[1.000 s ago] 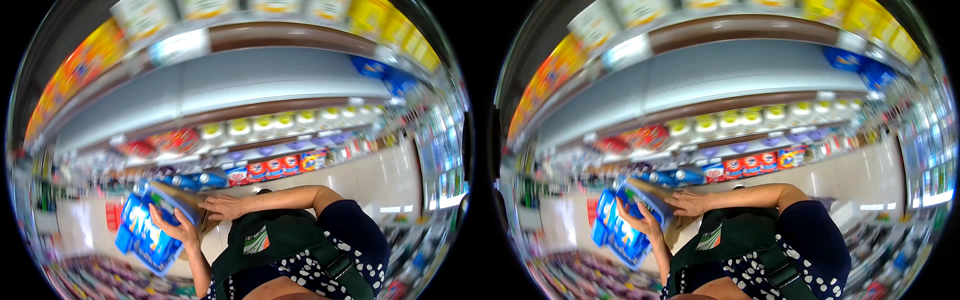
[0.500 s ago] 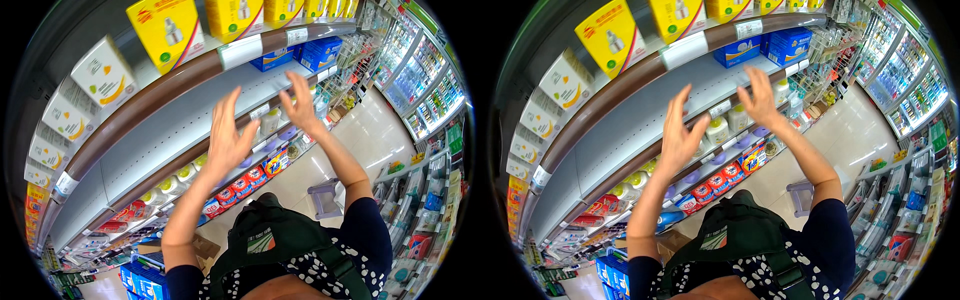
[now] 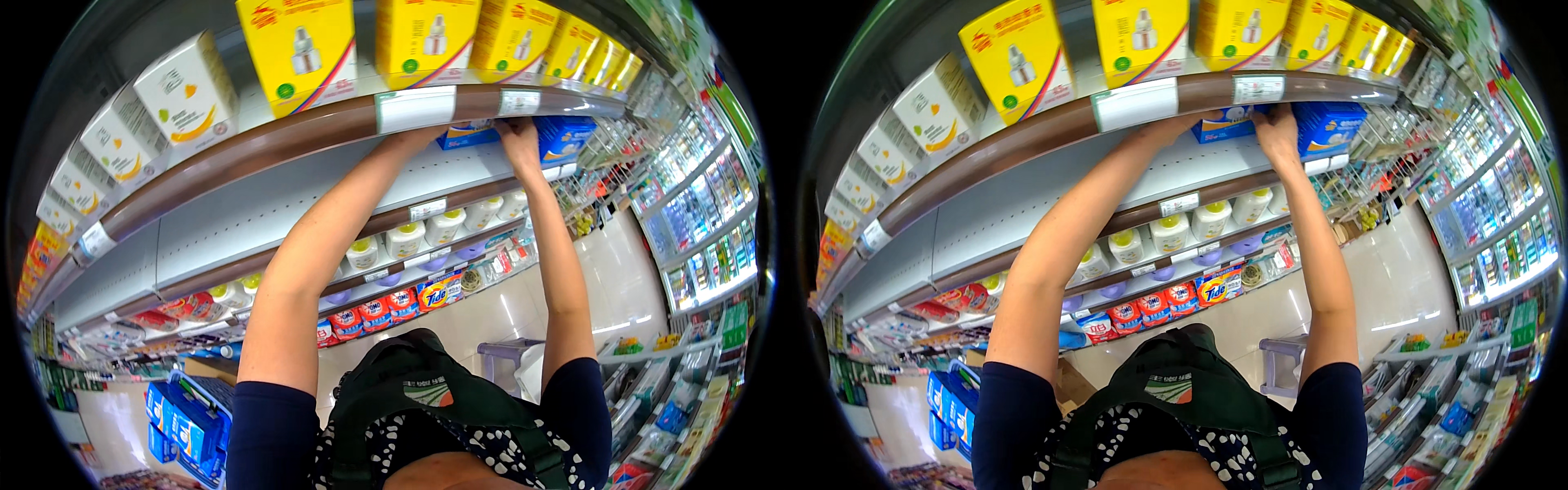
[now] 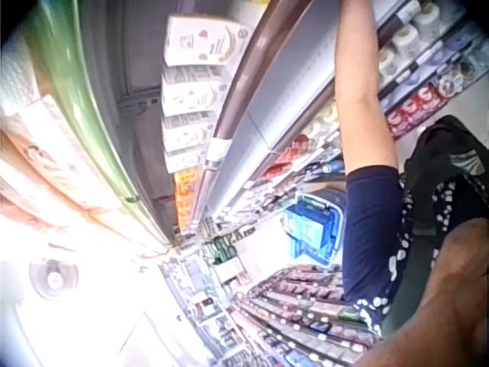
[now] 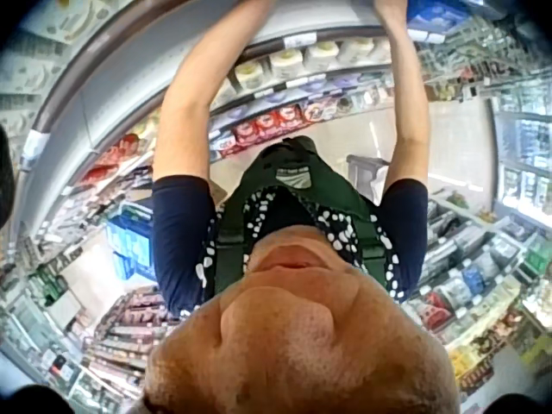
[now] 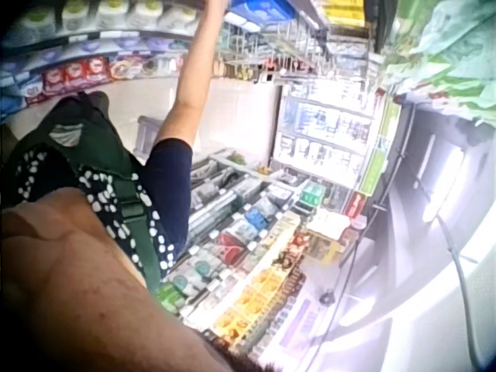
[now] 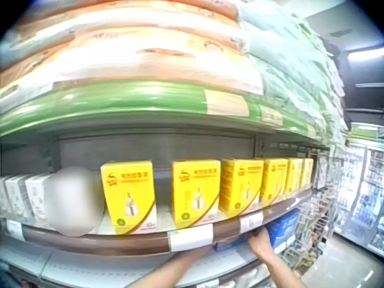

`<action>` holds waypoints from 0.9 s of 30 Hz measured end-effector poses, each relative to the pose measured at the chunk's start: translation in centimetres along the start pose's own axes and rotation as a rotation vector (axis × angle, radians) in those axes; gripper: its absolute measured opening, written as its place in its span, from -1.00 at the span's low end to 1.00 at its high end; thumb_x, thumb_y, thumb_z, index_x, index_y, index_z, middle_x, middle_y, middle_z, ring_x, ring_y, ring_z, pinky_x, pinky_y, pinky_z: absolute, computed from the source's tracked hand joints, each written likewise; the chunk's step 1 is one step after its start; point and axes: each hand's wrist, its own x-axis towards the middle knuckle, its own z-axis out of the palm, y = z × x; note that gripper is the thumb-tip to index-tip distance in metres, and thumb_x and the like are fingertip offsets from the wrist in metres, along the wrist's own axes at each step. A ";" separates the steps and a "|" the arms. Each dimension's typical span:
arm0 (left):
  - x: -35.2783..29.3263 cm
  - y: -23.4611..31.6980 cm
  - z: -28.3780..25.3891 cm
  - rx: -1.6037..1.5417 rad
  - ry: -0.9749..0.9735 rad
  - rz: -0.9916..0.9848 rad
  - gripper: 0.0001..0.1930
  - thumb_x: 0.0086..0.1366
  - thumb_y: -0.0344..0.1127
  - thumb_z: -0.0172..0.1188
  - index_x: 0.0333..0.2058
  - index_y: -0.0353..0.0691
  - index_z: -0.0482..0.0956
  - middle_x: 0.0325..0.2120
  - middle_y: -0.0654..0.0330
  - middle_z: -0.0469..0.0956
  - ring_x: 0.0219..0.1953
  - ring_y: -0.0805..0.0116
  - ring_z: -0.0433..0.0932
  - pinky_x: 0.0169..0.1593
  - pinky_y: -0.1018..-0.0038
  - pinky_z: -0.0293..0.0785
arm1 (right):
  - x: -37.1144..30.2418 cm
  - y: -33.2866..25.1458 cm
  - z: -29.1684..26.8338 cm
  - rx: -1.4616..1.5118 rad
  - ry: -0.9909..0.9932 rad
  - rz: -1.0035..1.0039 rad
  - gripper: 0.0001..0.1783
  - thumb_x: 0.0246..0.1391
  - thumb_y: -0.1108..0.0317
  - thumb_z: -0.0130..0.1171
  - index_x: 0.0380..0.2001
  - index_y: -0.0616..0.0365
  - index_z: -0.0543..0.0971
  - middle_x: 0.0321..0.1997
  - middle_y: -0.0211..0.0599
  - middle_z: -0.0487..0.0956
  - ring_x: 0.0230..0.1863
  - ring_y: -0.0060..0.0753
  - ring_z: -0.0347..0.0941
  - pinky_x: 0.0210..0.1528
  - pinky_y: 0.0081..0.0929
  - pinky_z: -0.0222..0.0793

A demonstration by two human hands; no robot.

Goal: The person repeatedly picks up blue boxes from a shopping basket and places them onto a shelf in a store aisle. They handle the boxes one at a time, arranging them in a row on the shelf.

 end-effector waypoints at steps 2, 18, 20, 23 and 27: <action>-2.7 8.4 -0.3 0.151 -0.165 -0.243 -0.45 -0.09 -0.18 0.44 -0.08 -0.25 0.54 -0.14 -0.04 0.57 -0.05 0.09 0.51 0.04 0.30 0.41 | -1.6 -0.4 -2.7 -0.209 -0.054 0.106 -0.58 -0.03 0.42 0.22 -0.10 0.37 0.41 -0.24 -0.02 0.58 -0.26 -0.26 0.50 -0.14 -0.38 0.41; -26.1 16.7 -13.3 0.546 0.312 0.491 -0.22 -0.18 -0.52 0.33 0.11 -0.22 0.24 0.15 -0.18 0.24 0.18 -0.33 0.25 0.13 0.04 0.36 | -19.3 -5.2 2.9 -0.057 0.045 -0.610 -0.11 -0.09 0.52 0.38 0.26 0.42 0.12 0.21 0.18 0.30 0.11 0.03 0.38 0.21 -0.13 0.28; -31.5 19.0 -16.6 0.605 0.428 0.513 -0.25 -0.18 -0.44 0.36 0.09 -0.19 0.29 0.14 -0.15 0.27 0.20 -0.30 0.24 0.13 -0.03 0.34 | -22.5 -7.7 6.8 0.103 0.043 -0.703 -0.30 0.03 0.33 0.33 0.14 0.43 0.24 0.06 0.05 0.41 0.05 -0.12 0.40 0.10 -0.16 0.35; -40.5 21.5 -21.1 0.676 0.534 0.350 -0.20 -0.26 -0.39 0.35 0.10 -0.16 0.32 0.09 -0.11 0.33 0.16 -0.22 0.32 0.13 -0.07 0.29 | -28.5 -12.7 13.2 0.375 -0.128 -0.542 -0.13 0.00 -0.19 0.22 0.10 0.33 0.25 0.09 0.03 0.35 0.03 -0.07 0.37 0.05 -0.16 0.35; -52.7 24.3 -25.6 0.649 0.797 -0.249 -0.07 -0.07 -0.30 0.45 0.28 -0.32 0.14 0.16 -0.06 0.30 0.18 0.07 0.32 0.16 0.25 0.27 | -36.9 -22.8 22.6 0.594 -0.943 -0.117 -0.38 0.06 0.41 0.22 0.14 0.30 0.22 -0.03 -0.15 0.35 0.00 -0.32 0.34 0.04 -0.35 0.31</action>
